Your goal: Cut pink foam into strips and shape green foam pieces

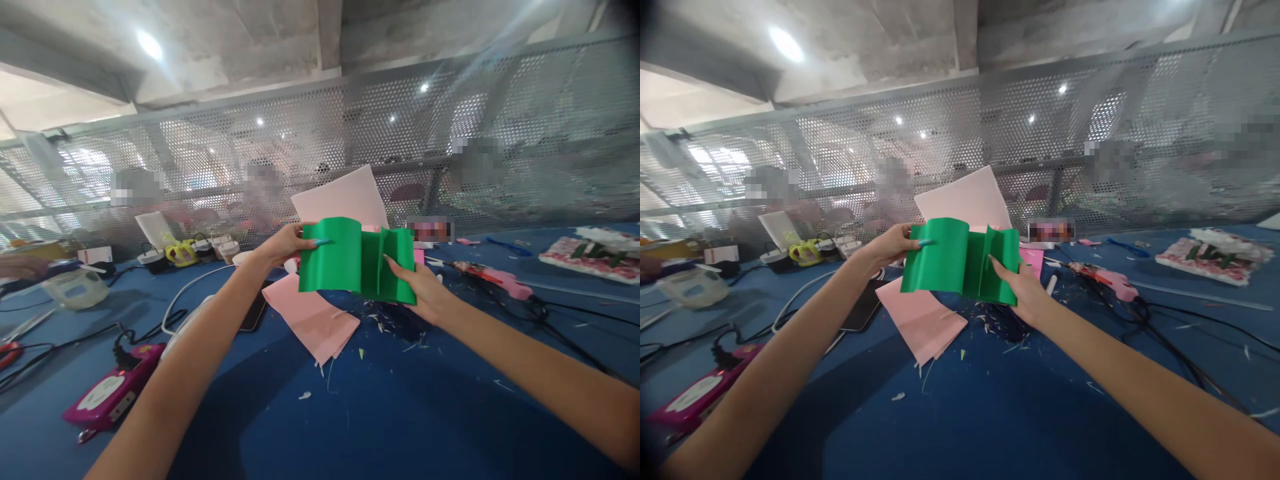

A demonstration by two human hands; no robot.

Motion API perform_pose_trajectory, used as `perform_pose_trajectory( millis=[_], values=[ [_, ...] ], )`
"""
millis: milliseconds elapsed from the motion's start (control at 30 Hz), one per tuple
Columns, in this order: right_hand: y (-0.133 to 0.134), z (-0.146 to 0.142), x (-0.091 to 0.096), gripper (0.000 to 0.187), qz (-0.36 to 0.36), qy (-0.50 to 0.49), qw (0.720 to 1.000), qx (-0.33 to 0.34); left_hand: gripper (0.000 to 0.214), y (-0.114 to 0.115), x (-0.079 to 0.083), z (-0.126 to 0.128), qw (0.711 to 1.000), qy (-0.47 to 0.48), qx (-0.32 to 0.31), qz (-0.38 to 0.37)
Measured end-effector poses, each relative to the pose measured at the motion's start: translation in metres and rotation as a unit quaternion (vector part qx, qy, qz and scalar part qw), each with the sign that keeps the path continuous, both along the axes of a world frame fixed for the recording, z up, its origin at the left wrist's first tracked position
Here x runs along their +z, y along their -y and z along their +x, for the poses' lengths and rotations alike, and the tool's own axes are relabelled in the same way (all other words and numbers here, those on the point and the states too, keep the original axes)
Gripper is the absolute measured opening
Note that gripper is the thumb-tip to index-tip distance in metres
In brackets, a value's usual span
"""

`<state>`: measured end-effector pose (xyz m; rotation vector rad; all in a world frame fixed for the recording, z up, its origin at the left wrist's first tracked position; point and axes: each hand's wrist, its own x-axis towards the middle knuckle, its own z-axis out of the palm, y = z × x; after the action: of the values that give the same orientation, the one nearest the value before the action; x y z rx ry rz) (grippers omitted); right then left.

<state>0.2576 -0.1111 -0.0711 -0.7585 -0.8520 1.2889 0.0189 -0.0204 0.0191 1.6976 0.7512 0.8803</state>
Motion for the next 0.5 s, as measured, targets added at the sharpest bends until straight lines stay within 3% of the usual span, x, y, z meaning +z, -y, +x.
perform_pose_trajectory(
  millis=[100,167,367,500],
  values=[
    [-0.01,0.015,0.0,0.026,0.01,0.003,1.0,0.024,0.057,-0.021,0.004,-0.031,0.989,-0.101,0.099,0.041],
    [-0.013,0.021,0.0,0.025,0.007,0.014,0.998,0.057,0.056,-0.031,0.001,-0.043,0.979,-0.147,0.131,0.054],
    [-0.015,0.031,-0.006,0.018,-0.023,-0.005,0.995,0.097,0.047,-0.043,-0.014,-0.041,0.976,-0.141,0.151,0.073],
    [-0.016,0.038,-0.011,0.015,-0.034,0.007,0.992,0.119,0.048,-0.04,-0.016,-0.038,0.988,-0.101,0.106,0.053]
  ],
)
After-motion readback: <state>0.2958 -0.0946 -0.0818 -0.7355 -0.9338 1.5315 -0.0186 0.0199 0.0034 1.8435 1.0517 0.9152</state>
